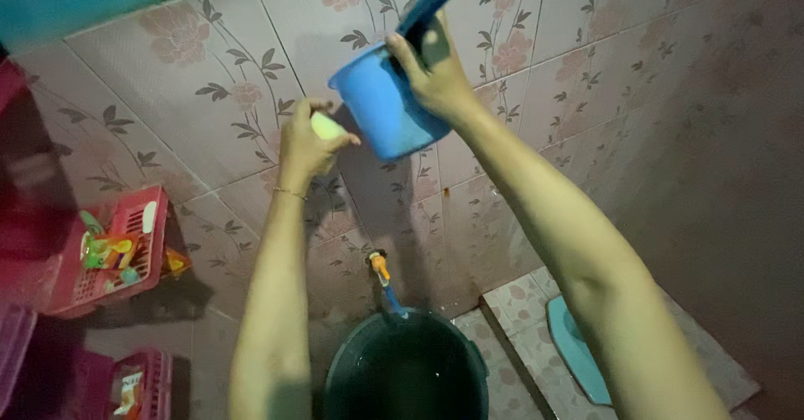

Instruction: The person scrubs a tiled bathroom wall with a sponge, repeatedly scooping water from a bucket with a blue plastic jug and pouring it over the wall to rinse. The person also wipes a pink-framed mirror and a wall-mounted storage rack.

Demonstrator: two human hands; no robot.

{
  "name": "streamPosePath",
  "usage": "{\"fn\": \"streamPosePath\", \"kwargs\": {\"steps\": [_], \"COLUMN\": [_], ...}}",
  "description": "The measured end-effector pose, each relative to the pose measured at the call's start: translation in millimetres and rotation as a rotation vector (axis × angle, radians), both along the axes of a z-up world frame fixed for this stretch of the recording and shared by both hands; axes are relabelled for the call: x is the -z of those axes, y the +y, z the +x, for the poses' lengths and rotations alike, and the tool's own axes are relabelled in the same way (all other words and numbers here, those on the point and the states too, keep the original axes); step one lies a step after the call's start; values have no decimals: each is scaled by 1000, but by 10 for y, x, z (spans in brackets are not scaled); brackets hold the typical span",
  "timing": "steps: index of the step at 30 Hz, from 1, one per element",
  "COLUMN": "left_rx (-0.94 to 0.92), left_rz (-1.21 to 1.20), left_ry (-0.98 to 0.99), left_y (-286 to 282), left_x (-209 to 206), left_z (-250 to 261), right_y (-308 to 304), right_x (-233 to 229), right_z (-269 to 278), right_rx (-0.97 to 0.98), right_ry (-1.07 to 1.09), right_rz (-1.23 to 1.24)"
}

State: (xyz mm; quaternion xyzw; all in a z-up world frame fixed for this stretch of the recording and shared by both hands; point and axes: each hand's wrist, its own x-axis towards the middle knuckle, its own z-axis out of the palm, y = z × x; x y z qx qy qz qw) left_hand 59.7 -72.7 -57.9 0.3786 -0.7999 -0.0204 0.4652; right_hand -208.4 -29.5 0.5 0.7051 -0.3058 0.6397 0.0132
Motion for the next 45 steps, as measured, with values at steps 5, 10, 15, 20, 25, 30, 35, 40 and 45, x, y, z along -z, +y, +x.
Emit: {"fn": "streamPosePath", "kwargs": {"steps": [5,10,15,20,25,30,35,40,45], "left_rx": [-199,-215,-235,-163,-168,-101,4,84,200], "left_rz": [341,186,218,318,297,237,339,310,308], "left_ry": [-135,-235,-315,-273,-290,-314,-253,-256,-232], "left_y": [-125,-239,-346,-351,-524,-568,-526,-701,-804], "left_x": [217,295,358,339,523,555,456,559,626], "left_z": [100,34,-206,-542,-1017,-1695,-2521,-3318,-4031], "right_y": [-301,-454,-590,-785,-920,-1016,-1166,-1389,-1519], "right_x": [-183,-301,-361,-337,-345,-398,-316,-108,26], "right_z": [162,198,59,-298,-843,-1549,-2419,-3344,-4260], "right_rx": [-69,-45,-21,-24,-53,-50,-22,105,187], "right_ry": [-42,-86,-177,-233,-224,-213,-178,-114,-60], "right_rz": [50,170,254,365,342,506,514,522,499]}}
